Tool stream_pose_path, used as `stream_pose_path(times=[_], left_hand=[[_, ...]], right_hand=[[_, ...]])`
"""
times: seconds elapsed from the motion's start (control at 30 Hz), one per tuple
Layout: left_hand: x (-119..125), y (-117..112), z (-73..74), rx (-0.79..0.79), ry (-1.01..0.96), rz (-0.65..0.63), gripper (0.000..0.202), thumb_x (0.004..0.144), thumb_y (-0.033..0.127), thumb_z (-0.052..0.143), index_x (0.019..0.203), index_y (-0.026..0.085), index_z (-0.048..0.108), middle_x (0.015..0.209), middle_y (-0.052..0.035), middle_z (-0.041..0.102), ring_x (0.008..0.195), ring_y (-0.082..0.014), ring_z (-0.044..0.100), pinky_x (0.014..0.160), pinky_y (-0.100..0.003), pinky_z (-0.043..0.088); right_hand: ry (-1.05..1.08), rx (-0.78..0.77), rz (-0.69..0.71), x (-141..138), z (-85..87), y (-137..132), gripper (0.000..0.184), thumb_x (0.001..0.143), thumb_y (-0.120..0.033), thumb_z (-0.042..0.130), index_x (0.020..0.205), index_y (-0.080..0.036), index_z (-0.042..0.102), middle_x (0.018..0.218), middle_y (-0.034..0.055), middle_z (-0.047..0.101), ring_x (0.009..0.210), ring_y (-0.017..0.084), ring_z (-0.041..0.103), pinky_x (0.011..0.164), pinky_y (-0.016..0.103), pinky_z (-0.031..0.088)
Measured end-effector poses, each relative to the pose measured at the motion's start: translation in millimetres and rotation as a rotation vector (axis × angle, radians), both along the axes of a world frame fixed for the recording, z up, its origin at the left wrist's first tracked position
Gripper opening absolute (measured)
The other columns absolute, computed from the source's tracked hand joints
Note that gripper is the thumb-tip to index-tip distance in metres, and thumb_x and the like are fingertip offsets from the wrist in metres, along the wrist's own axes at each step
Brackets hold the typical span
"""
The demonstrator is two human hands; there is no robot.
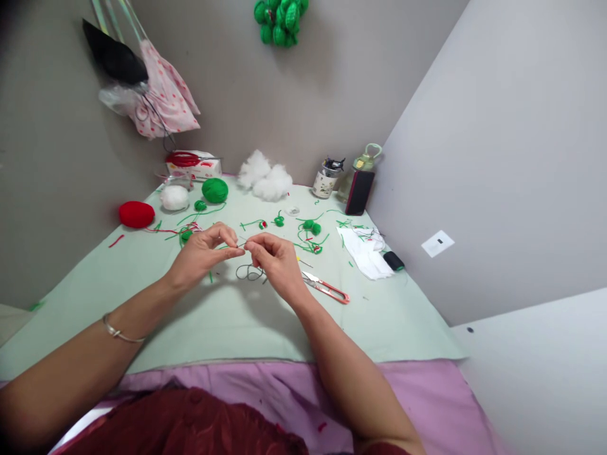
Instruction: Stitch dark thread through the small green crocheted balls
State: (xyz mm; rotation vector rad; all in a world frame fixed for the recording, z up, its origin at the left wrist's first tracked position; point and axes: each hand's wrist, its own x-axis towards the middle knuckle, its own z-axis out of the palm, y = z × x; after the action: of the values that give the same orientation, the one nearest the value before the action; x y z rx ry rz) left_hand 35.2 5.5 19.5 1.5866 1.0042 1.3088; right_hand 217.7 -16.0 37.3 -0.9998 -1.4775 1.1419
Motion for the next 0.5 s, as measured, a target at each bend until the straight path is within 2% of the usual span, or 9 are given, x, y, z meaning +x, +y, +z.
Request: stream_pose_path(times=[0.13, 0.3, 0.4, 0.5], left_hand=[[-1.1, 0.6, 1.6, -0.184, -0.205, -0.141, 0.027, 0.069, 0.028, 0.086, 0.067, 0.019, 0.06, 0.093, -0.0026, 0.069, 0.096, -0.0205, 0.064, 0.092, -0.036, 0.045], [0.3, -0.7, 2.2, -0.272, -0.365, -0.204, 0.028, 0.076, 0.03, 0.084, 0.071, 0.019, 0.059, 0.087, -0.0008, 0.071, 0.091, -0.0176, 0.064, 0.094, -0.035, 0.044], [-2.4, 1.5, 4.8, -0.287, -0.428, -0.207, 0.028, 0.074, 0.027, 0.085, 0.074, 0.019, 0.058, 0.083, 0.0011, 0.069, 0.088, -0.0151, 0.063, 0.092, -0.032, 0.044], [-9.4, 5.4, 10.4, -0.296, -0.499, -0.131, 0.034, 0.067, 0.024, 0.088, 0.078, 0.02, 0.056, 0.08, 0.0026, 0.068, 0.089, -0.0155, 0.065, 0.096, -0.033, 0.044]], right_hand=[[0.011, -0.006, 0.005, -0.3, 0.0, 1.1, 0.024, 0.086, -0.039, 0.07, 0.08, -0.016, 0.069, 0.058, -0.0037, 0.052, 0.055, 0.009, 0.042, 0.054, 0.025, 0.031], [-0.001, -0.022, 0.008, -2.8, -0.1, -0.1, 0.025, 0.083, -0.041, 0.071, 0.082, -0.016, 0.071, 0.056, -0.0044, 0.048, 0.055, 0.009, 0.04, 0.053, 0.025, 0.03], [-0.024, -0.02, -0.004, -1.2, 0.9, 0.1, 0.024, 0.082, -0.04, 0.071, 0.08, -0.017, 0.071, 0.056, -0.0043, 0.045, 0.055, 0.009, 0.038, 0.052, 0.025, 0.028], [-0.029, -0.021, -0.025, 1.7, 2.2, 1.9, 0.023, 0.082, -0.04, 0.071, 0.078, -0.017, 0.07, 0.057, -0.0041, 0.043, 0.057, 0.01, 0.036, 0.052, 0.026, 0.028]])
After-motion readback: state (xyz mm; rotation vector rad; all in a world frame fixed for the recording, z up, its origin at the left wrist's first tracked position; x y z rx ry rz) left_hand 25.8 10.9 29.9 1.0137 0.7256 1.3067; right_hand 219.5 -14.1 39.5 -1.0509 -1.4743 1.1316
